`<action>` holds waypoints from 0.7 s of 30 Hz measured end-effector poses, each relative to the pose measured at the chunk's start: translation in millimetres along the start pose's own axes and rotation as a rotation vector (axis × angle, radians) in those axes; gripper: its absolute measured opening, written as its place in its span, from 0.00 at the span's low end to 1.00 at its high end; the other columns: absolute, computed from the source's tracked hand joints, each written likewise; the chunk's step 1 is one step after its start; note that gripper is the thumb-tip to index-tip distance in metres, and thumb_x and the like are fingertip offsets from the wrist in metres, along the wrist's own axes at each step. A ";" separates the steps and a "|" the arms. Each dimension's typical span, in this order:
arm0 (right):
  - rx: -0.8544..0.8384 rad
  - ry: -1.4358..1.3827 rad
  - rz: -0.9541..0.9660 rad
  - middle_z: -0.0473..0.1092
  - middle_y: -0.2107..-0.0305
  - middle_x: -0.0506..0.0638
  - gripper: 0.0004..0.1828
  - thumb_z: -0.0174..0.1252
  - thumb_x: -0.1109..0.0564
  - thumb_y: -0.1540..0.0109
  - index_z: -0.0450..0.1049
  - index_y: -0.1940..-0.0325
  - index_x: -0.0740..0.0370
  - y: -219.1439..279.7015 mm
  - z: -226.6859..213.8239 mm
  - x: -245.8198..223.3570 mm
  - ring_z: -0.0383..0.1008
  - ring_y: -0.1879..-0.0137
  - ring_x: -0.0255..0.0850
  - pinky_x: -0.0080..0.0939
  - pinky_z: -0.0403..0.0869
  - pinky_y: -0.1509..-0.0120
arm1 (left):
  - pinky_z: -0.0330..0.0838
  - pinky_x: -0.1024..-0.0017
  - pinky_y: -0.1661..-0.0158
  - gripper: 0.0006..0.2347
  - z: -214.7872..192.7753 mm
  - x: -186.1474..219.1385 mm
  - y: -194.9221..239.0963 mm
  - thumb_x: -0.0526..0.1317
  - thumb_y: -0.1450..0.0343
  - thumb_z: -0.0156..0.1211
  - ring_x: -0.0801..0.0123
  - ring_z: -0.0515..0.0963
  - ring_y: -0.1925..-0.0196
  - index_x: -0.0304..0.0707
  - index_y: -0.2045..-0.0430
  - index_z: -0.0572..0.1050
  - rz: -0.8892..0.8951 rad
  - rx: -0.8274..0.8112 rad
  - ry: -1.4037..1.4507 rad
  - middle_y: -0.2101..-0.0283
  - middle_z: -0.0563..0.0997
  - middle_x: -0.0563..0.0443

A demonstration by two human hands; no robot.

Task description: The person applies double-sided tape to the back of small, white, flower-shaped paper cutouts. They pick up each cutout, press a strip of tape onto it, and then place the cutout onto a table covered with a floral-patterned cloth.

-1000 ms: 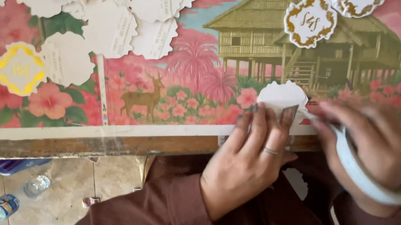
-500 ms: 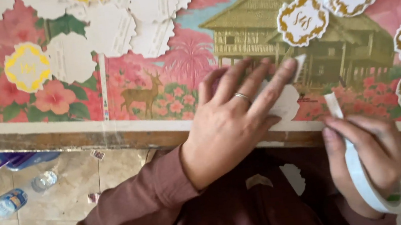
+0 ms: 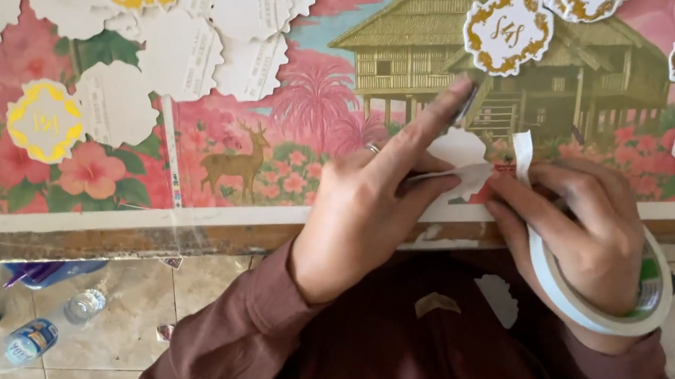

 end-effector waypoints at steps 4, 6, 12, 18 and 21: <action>-0.018 0.007 -0.017 0.68 0.64 0.56 0.08 0.64 0.61 0.37 0.79 0.54 0.63 -1.3 0.1 -2.0 0.69 0.55 0.53 0.53 0.72 0.44 | 0.81 0.90 0.72 0.35 -15.8 -6.5 -1.6 0.33 0.26 0.68 0.84 0.87 0.61 0.53 0.33 0.44 0.050 0.033 0.015 0.34 0.72 0.52; -0.044 0.042 -0.016 0.67 0.65 0.55 0.10 0.63 0.63 0.36 0.79 0.50 0.62 -0.7 2.1 -2.2 0.67 0.57 0.53 0.54 0.72 0.43 | 0.79 0.93 0.77 0.32 -33.8 -13.2 -2.8 0.33 0.24 0.66 0.91 0.75 0.78 0.51 0.33 0.47 0.008 0.080 -0.029 0.55 0.85 0.59; -0.023 0.073 0.000 0.69 0.64 0.56 0.06 0.67 0.62 0.37 0.79 0.56 0.65 2.3 2.3 -8.4 0.70 0.55 0.52 0.52 0.72 0.45 | 0.71 0.79 0.69 0.24 -117.0 -33.5 -2.9 0.33 0.21 0.65 0.80 0.72 0.72 0.42 0.35 0.56 -0.146 0.267 -0.337 0.66 0.81 0.58; -0.007 0.147 0.082 0.68 0.60 0.58 0.12 0.65 0.57 0.35 0.79 0.51 0.67 23.2 6.5 -20.6 0.69 0.57 0.53 0.51 0.69 0.48 | 0.65 0.54 0.65 0.22 -145.3 -64.6 -8.4 0.43 0.30 0.75 0.40 0.72 0.65 0.24 0.59 0.67 -0.140 0.304 -0.901 0.66 0.74 0.34; -0.035 -0.142 0.292 0.71 0.55 0.64 0.15 0.65 0.63 0.38 0.75 0.48 0.69 36.4 -2.7 2.2 0.73 0.51 0.51 0.45 0.71 0.41 | 0.53 0.28 0.35 0.31 -137.8 -41.7 11.9 0.58 0.15 0.57 0.27 0.52 0.32 0.29 0.35 0.51 -0.350 0.266 -1.055 0.34 0.52 0.26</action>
Point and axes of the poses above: each hand's wrist, its own y-axis away from the middle knuckle, its own z-axis out of the palm, x = y × z, the point moved 7 cm from there along -y, towards the middle knuckle
